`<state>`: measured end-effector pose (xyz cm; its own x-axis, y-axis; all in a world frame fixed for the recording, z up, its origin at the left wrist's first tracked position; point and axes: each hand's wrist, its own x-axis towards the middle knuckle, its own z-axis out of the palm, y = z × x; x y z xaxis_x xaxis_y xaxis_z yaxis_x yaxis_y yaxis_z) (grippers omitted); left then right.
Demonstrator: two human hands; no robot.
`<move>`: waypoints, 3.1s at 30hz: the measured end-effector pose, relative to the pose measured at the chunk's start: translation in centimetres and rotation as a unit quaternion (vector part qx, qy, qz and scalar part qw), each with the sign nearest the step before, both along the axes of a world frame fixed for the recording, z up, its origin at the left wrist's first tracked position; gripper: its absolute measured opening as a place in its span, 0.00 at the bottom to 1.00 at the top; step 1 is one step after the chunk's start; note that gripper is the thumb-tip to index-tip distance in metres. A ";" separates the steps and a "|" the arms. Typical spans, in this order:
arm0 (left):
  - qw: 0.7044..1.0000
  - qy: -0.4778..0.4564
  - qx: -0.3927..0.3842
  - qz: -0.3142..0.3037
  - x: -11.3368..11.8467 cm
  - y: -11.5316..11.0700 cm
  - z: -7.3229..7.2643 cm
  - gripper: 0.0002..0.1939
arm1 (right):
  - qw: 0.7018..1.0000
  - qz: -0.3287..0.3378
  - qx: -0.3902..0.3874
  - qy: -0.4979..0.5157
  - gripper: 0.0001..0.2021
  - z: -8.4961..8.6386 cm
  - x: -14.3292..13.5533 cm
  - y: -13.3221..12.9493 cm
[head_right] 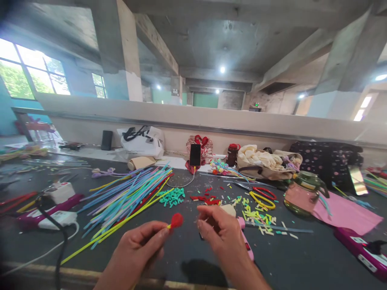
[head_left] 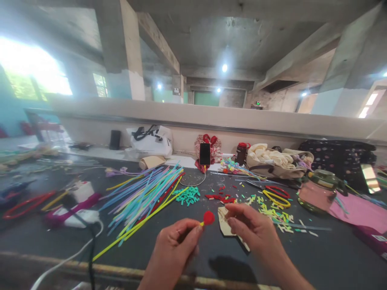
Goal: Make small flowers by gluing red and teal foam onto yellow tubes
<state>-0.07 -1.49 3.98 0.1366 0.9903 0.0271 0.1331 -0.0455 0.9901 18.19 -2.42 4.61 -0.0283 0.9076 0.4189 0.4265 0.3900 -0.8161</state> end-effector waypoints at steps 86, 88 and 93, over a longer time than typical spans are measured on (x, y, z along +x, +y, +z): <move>0.919 -0.314 -0.215 -0.099 0.6 -0.6 -2.3 0.11 | 0.968 0.134 -0.075 0.200 0.12 -0.1 -4.3 0.0; 0.923 -0.303 -0.215 -0.099 0.4 -0.4 -2.4 0.12 | 0.968 0.130 -0.077 0.202 0.11 -0.1 -4.3 0.0; 0.926 -0.259 -0.240 -0.132 0.3 0.0 -2.3 0.13 | 0.966 0.140 -0.088 0.200 0.13 -0.6 -4.4 0.1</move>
<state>0.21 -1.48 1.71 0.4681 0.8386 -0.2784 -0.3187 0.4541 0.8320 13.80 -2.31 4.03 -0.1513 0.9461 0.2863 -0.0384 0.2838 -0.9581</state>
